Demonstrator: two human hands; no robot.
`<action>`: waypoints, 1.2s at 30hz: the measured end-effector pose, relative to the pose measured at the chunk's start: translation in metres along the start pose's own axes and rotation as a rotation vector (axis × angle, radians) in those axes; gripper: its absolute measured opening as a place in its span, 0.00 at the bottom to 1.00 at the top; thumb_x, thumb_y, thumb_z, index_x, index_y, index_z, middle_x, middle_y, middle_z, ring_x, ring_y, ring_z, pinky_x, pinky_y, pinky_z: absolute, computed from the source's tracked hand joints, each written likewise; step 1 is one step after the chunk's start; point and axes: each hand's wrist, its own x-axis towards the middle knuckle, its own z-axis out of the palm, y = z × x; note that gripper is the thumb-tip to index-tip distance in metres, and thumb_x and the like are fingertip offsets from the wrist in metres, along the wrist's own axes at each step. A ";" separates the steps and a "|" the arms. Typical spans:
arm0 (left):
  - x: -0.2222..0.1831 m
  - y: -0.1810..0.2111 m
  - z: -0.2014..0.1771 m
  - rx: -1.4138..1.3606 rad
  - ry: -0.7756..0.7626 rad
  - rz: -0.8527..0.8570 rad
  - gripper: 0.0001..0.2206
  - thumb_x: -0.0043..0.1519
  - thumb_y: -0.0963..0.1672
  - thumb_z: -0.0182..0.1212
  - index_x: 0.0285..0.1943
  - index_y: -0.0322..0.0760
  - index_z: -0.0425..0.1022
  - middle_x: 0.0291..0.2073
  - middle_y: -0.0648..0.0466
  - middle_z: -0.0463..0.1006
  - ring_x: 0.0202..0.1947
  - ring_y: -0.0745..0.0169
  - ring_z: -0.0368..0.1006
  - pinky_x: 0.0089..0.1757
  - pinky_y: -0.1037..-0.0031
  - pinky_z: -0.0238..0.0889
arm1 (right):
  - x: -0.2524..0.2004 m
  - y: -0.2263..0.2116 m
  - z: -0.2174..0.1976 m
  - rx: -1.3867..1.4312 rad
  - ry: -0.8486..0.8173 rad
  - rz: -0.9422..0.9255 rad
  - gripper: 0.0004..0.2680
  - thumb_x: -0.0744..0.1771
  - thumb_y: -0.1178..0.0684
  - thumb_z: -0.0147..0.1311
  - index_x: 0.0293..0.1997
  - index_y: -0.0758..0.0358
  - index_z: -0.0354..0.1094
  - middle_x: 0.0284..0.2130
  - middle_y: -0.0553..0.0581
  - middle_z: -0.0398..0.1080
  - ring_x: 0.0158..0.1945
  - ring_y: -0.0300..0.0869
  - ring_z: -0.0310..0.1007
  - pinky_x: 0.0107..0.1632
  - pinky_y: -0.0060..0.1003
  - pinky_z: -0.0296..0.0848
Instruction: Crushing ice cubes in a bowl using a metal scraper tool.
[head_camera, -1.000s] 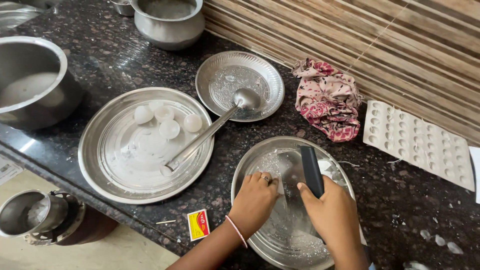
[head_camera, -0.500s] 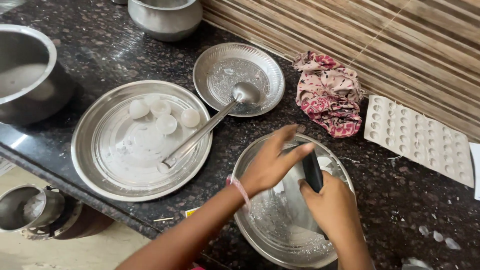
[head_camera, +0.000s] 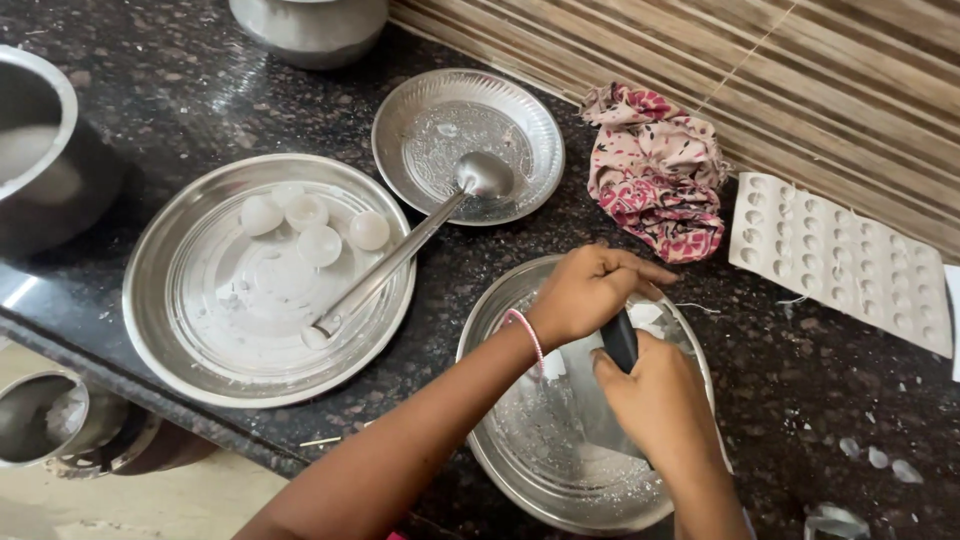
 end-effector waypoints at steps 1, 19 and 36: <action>-0.001 -0.003 0.002 -0.001 -0.001 -0.003 0.17 0.59 0.40 0.47 0.47 0.33 0.83 0.33 0.51 0.85 0.36 0.70 0.82 0.43 0.76 0.73 | 0.001 0.000 0.001 0.001 -0.002 0.002 0.11 0.62 0.47 0.61 0.31 0.67 0.71 0.19 0.68 0.73 0.26 0.60 0.76 0.33 0.51 0.71; -0.003 -0.033 0.005 -0.454 0.149 -0.097 0.11 0.59 0.38 0.48 0.28 0.24 0.75 0.24 0.47 0.78 0.25 0.61 0.77 0.32 0.71 0.73 | 0.008 -0.020 -0.005 -0.203 -0.118 0.046 0.10 0.63 0.45 0.60 0.38 0.61 0.75 0.27 0.67 0.77 0.36 0.60 0.79 0.42 0.51 0.74; -0.014 -0.084 -0.001 -0.450 0.123 -0.002 0.11 0.64 0.41 0.50 0.33 0.26 0.75 0.29 0.49 0.78 0.27 0.63 0.74 0.33 0.71 0.69 | -0.001 -0.014 0.007 -0.125 -0.040 -0.103 0.10 0.61 0.50 0.60 0.37 0.66 0.74 0.30 0.70 0.76 0.38 0.62 0.78 0.43 0.53 0.73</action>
